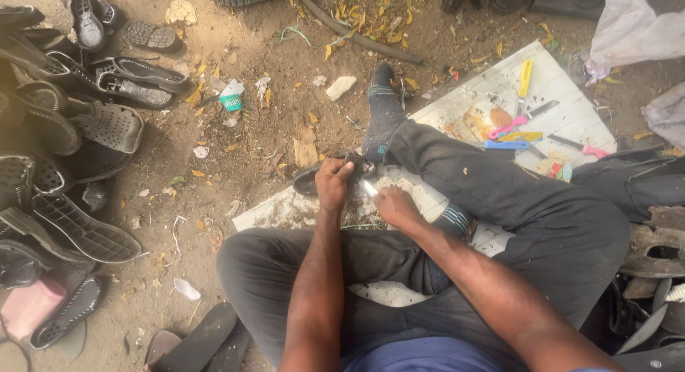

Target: The person sits on the ground and uses a knife to scrape and clean the sole of a black shoe. They then pick up a pair of black sandals and use the knife to scrape the soles of those as well.

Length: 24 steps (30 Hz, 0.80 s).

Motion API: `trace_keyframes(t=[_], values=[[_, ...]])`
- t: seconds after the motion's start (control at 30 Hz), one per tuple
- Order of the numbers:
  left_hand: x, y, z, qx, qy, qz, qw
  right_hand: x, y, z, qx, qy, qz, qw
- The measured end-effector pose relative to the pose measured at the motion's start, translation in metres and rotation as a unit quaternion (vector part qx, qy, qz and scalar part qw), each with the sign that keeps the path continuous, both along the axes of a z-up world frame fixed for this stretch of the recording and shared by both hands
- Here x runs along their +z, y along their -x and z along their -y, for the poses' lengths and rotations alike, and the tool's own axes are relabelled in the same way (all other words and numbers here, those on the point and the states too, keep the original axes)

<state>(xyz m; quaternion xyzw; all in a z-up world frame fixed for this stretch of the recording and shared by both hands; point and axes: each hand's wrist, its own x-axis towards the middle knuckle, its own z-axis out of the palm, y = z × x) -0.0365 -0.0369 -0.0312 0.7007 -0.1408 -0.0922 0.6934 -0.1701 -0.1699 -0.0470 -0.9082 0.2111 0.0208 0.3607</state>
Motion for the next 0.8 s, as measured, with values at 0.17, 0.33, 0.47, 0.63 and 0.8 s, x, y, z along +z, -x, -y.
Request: trace_keyframes(t=[0.17, 0.33, 0.47, 0.63, 0.8], values=[[-0.013, -0.002, -0.005, 0.024, 0.068, -0.071, 0.995, 0.025, -0.019, -0.02, -0.085, -0.133, 0.006, 0.987], [-0.026, -0.004, -0.011, 0.042, 0.175, -0.136, 0.974, 0.071, -0.007, -0.051, -0.154, -0.295, -0.042, 0.942], [-0.03, -0.011, -0.008, 0.038, 0.273, -0.214, 0.937, 0.077, -0.01, -0.054, -0.167, -0.33, -0.068, 0.927], [-0.049, -0.015, -0.014, 0.028, 0.343, -0.205, 0.916, 0.063, -0.03, -0.059, -0.142, -0.31, -0.042, 0.939], [-0.052, -0.015, -0.015, 0.058, 0.38, -0.264, 0.885, 0.048, -0.006, -0.077, -0.147, -0.265, -0.081, 0.95]])
